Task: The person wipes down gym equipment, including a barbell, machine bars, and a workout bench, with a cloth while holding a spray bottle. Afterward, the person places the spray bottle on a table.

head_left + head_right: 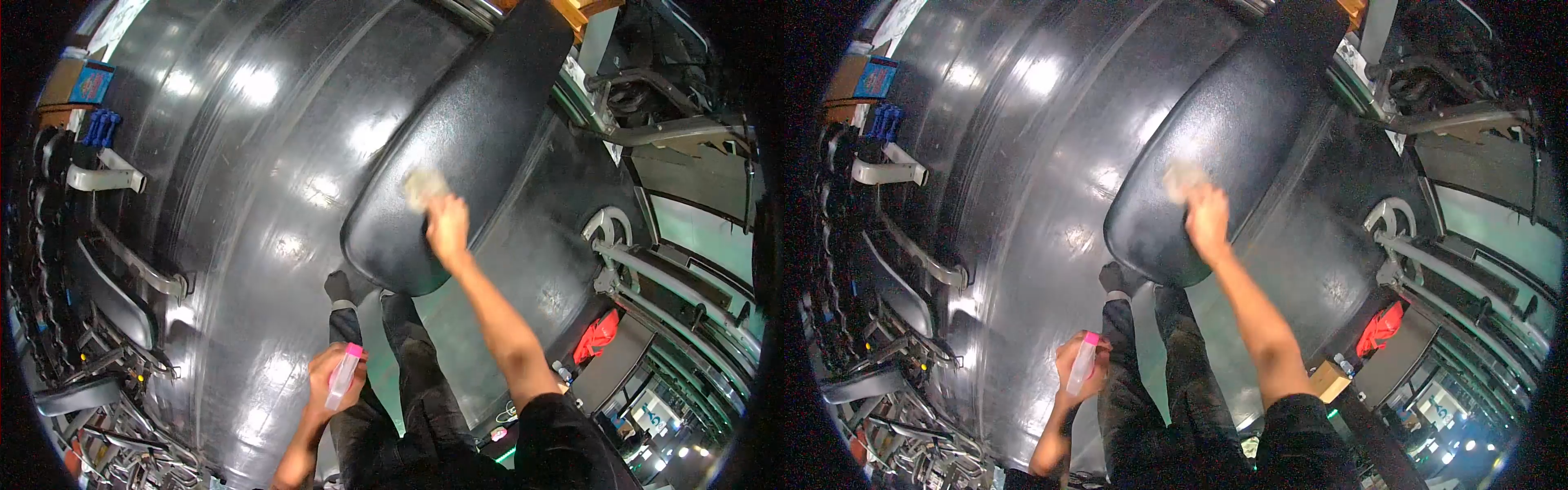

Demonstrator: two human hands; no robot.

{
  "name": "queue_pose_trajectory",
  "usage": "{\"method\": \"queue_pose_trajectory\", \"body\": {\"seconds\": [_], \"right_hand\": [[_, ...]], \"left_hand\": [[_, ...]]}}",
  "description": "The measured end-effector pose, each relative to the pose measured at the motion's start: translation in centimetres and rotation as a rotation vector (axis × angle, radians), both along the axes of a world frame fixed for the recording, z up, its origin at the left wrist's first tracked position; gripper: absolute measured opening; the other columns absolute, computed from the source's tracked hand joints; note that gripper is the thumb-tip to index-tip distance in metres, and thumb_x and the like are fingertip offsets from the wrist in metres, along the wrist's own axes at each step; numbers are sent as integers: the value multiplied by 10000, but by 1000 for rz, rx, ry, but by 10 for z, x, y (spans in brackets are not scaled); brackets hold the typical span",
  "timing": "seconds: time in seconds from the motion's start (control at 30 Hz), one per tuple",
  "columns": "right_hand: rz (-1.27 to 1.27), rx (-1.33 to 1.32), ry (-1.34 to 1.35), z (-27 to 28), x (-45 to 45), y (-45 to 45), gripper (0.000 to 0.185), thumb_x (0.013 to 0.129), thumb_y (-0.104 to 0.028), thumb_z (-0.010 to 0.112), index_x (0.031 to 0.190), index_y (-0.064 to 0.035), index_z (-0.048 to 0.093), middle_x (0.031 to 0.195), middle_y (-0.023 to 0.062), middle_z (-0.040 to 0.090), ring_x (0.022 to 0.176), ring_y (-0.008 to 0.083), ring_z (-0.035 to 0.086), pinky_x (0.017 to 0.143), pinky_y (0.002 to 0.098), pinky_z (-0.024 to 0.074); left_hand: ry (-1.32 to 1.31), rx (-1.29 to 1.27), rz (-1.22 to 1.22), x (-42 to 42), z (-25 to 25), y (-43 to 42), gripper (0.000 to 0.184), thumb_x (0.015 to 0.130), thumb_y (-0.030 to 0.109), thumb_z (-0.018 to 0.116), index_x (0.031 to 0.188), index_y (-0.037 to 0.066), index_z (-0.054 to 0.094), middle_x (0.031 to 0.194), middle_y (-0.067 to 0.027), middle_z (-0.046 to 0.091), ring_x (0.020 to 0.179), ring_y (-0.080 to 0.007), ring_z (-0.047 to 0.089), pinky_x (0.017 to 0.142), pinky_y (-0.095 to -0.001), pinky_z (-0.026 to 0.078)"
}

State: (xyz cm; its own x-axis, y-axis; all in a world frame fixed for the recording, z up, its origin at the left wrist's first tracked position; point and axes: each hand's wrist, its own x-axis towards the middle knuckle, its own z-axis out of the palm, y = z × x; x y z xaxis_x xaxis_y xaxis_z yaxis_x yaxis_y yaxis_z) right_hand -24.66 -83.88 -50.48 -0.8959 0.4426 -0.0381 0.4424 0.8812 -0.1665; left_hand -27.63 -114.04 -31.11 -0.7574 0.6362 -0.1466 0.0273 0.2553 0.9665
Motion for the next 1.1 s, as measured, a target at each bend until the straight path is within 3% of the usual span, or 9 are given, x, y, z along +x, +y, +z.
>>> {"method": "queue_pose_trajectory", "body": {"seconds": [0.07, 0.23, 0.3, 0.57, 0.7, 0.9, 0.97, 1.03, 1.1], "right_hand": [[303, -240, -169, -18, 44, -50, 299, 792, -110, 571, 1065, -175, 675, 1012, 100, 593, 911, 308, 532, 787, 423, 440], [824, -295, 160, -20, 62, -56, 234, 809, -220, 563, 1010, -185, 679, 886, 104, 625, 833, 303, 572, 777, 394, 445], [660, -289, -73, 0, 20, -8, 158, 843, -245, 532, 794, -128, 627, 840, 86, 631, 827, 280, 586, 755, 415, 445], [-428, 109, 363, -38, -60, 50, 149, 791, -142, 644, 925, -79, 662, 1018, 114, 609, 891, 335, 566, 819, 444, 430], [210, -211, 162, -24, -24, -61, 144, 717, -124, 571, 829, -80, 651, 798, 127, 614, 765, 292, 587, 730, 428, 436], [878, -235, 37, -26, 20, -111, 224, 793, -197, 555, 961, -252, 693, 952, -38, 520, 951, 152, 522, 793, 326, 410], [712, -539, -227, -6, -23, -72, 174, 857, -232, 511, 897, -198, 677, 848, 76, 605, 860, 253, 585, 767, 386, 450], [672, -337, 65, -11, -59, -14, 351, 884, -387, 453, 850, -108, 663, 830, 152, 630, 842, 348, 601, 762, 450, 476], [284, -164, 19, -10, -98, 43, 194, 857, -213, 531, 866, -103, 691, 869, 151, 649, 862, 336, 620, 773, 462, 492]], "left_hand": [[-31, 0, 2, -2, 4, -2, 194, 698, -90, 624, 865, 8, 620, 818, -117, 676, 705, -267, 660, 660, -342, 530], [-3, 31, 22, -11, 10, 7, 181, 709, -89, 618, 865, 3, 620, 818, -118, 678, 710, -264, 661, 675, -336, 529], [13, 51, 54, -11, 6, 8, 178, 712, -90, 613, 865, 1, 619, 817, -120, 678, 709, -263, 661, 680, -333, 529], [-16, 38, 31, -1, 18, 3, 189, 703, -97, 600, 867, -6, 620, 808, -123, 673, 707, -259, 668, 683, -333, 534], [3, 10, 28, 1, 23, 2, 192, 701, -94, 609, 868, 0, 624, 809, -124, 673, 707, -257, 671, 678, -327, 536], [41, 15, 10, -2, 26, 11, 201, 698, -94, 626, 871, 8, 628, 812, -122, 675, 709, -256, 673, 661, -318, 537], [-10, 40, 59, 0, 26, 14, 213, 695, -96, 618, 877, 13, 630, 812, -122, 675, 692, -251, 666, 646, -321, 534], [5, 51, 40, 2, 18, 15, 226, 687, -98, 611, 882, 15, 631, 805, -119, 673, 679, -246, 661, 637, -321, 531], [6, 96, 31, 5, 9, 16, 252, 666, -107, 597, 881, 18, 639, 785, -111, 668, 651, -235, 650, 620, -318, 525]]}}
